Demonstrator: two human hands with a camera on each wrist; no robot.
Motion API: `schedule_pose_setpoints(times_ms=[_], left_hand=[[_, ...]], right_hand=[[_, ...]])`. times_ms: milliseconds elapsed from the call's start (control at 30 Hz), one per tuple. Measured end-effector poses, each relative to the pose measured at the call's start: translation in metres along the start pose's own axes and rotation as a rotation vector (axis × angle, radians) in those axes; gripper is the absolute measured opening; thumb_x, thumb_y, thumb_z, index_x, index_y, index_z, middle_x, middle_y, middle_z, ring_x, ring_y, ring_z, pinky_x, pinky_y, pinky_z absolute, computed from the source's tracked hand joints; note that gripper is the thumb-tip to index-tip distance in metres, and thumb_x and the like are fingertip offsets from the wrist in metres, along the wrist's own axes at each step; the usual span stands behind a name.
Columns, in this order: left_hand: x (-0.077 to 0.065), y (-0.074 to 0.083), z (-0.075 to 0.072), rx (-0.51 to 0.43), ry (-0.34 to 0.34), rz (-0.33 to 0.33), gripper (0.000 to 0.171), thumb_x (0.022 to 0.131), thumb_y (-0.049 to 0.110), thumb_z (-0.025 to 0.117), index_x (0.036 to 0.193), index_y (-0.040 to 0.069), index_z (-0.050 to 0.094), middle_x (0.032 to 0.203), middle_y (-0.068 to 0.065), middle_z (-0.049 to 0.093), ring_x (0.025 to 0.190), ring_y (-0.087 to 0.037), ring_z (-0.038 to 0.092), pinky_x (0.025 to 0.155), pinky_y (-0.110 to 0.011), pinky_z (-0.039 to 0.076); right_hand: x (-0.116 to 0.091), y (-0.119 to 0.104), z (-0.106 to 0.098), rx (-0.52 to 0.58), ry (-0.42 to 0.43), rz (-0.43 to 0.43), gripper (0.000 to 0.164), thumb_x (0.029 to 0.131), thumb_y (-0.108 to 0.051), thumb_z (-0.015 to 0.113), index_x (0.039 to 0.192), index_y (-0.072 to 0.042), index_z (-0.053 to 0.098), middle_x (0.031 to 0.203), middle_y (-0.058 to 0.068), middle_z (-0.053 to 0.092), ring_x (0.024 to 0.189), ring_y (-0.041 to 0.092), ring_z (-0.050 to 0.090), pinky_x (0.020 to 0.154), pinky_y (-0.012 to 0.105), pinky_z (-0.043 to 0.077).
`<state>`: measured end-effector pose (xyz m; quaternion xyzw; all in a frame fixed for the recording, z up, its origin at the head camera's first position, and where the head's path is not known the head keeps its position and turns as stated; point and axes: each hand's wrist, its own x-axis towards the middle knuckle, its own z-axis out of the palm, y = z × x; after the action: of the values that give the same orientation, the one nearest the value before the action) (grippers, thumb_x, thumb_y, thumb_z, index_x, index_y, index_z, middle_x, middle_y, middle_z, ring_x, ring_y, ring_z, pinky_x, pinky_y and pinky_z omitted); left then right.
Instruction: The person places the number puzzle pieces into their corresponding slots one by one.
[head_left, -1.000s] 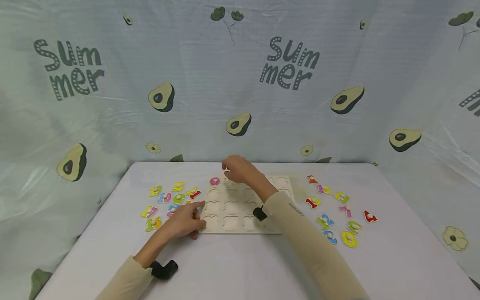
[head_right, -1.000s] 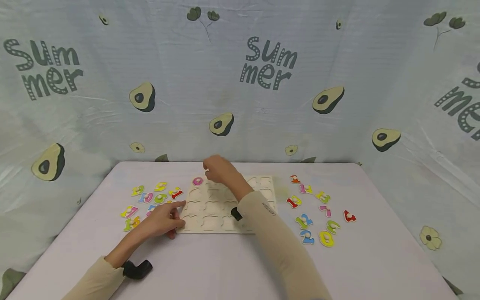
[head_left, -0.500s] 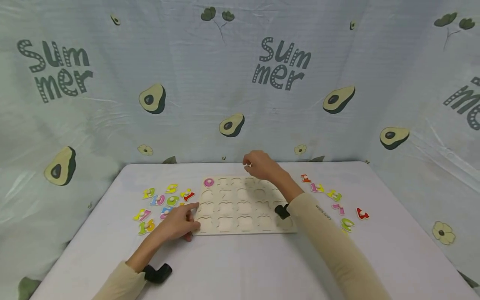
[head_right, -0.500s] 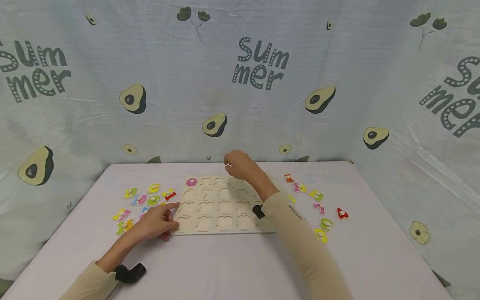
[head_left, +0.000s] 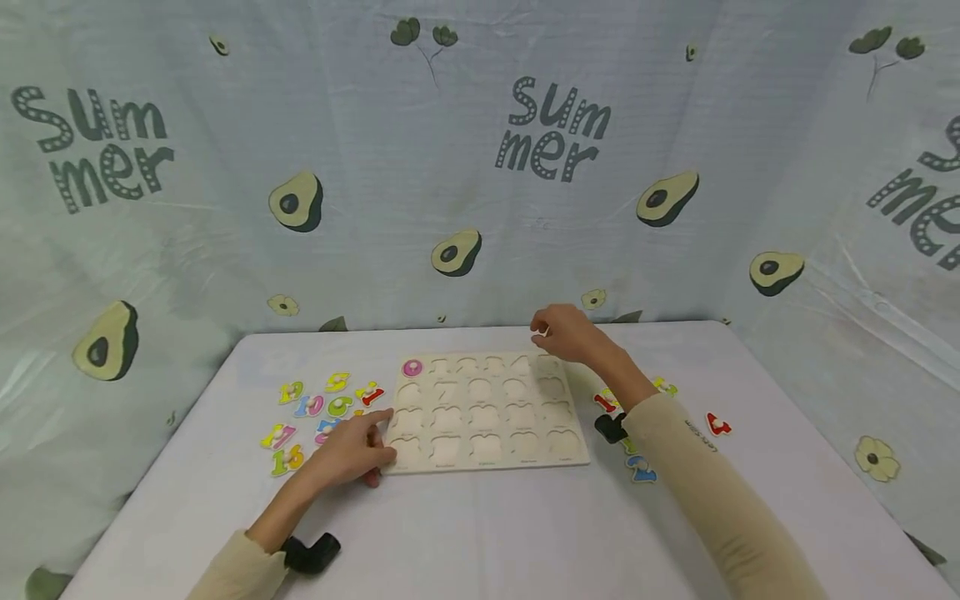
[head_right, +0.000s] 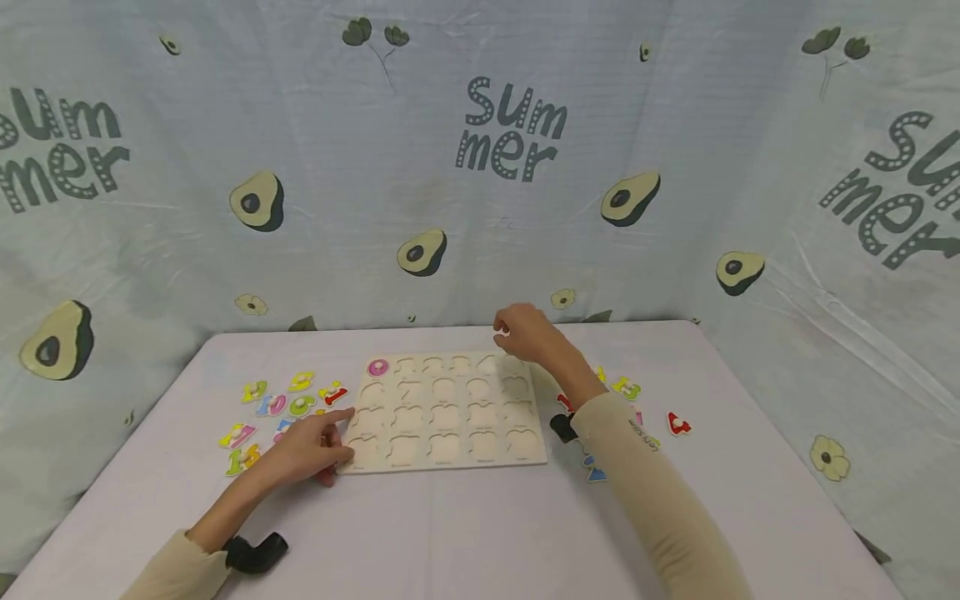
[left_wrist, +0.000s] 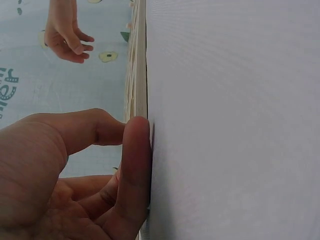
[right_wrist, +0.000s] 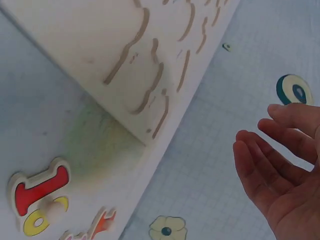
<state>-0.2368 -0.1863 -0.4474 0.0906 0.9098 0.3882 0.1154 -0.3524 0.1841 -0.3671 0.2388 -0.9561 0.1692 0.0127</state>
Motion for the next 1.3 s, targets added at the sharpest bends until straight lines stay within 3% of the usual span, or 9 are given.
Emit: schedule_pose_setpoints(times_ms=[400,733,1000,1300], left_hand=[[-0.004,-0.003,0.002,-0.013,0.014,-0.013,0.072,0.087,0.011,0.073,0.152,-0.005,0.045,0.074,-0.005,0.06,0.051,-0.015,0.062,0.051,-0.026,0.049],[-0.003,-0.003,0.002,-0.01,0.005,-0.005,0.073,0.086,0.011,0.072,0.152,-0.004,0.045,0.073,-0.005,0.06,0.051,-0.015,0.063,0.052,-0.026,0.047],[-0.004,-0.002,0.001,-0.007,0.001,0.008,0.072,0.087,0.011,0.071,0.152,-0.005,0.044,0.073,-0.005,0.06,0.051,-0.015,0.062,0.051,-0.026,0.046],[-0.003,-0.002,0.0,0.011,-0.007,0.019,0.072,0.088,0.011,0.07,0.153,-0.004,0.044,0.072,-0.005,0.059,0.051,-0.015,0.062,0.052,-0.026,0.046]], right_hand=[[-0.02,0.046,0.005,-0.007,0.059,0.086,0.024,0.098,-0.012,0.065,0.115,0.005,0.072,0.108,0.019,0.073,0.101,0.034,0.067,0.09,0.049,0.056],[-0.037,0.079,0.01,0.088,0.051,0.246,0.028,0.1,-0.015,0.063,0.12,0.005,0.07,0.111,0.02,0.071,0.089,0.027,0.067,0.083,0.042,0.059],[-0.045,0.1,0.011,0.113,0.077,0.292,0.028,0.098,-0.015,0.066,0.116,0.006,0.071,0.112,0.023,0.071,0.095,0.032,0.066,0.087,0.047,0.058],[-0.047,0.12,0.017,0.169,0.021,0.417,0.033,0.099,-0.022,0.065,0.12,0.003,0.07,0.12,0.024,0.068,0.099,0.032,0.064,0.089,0.043,0.058]])
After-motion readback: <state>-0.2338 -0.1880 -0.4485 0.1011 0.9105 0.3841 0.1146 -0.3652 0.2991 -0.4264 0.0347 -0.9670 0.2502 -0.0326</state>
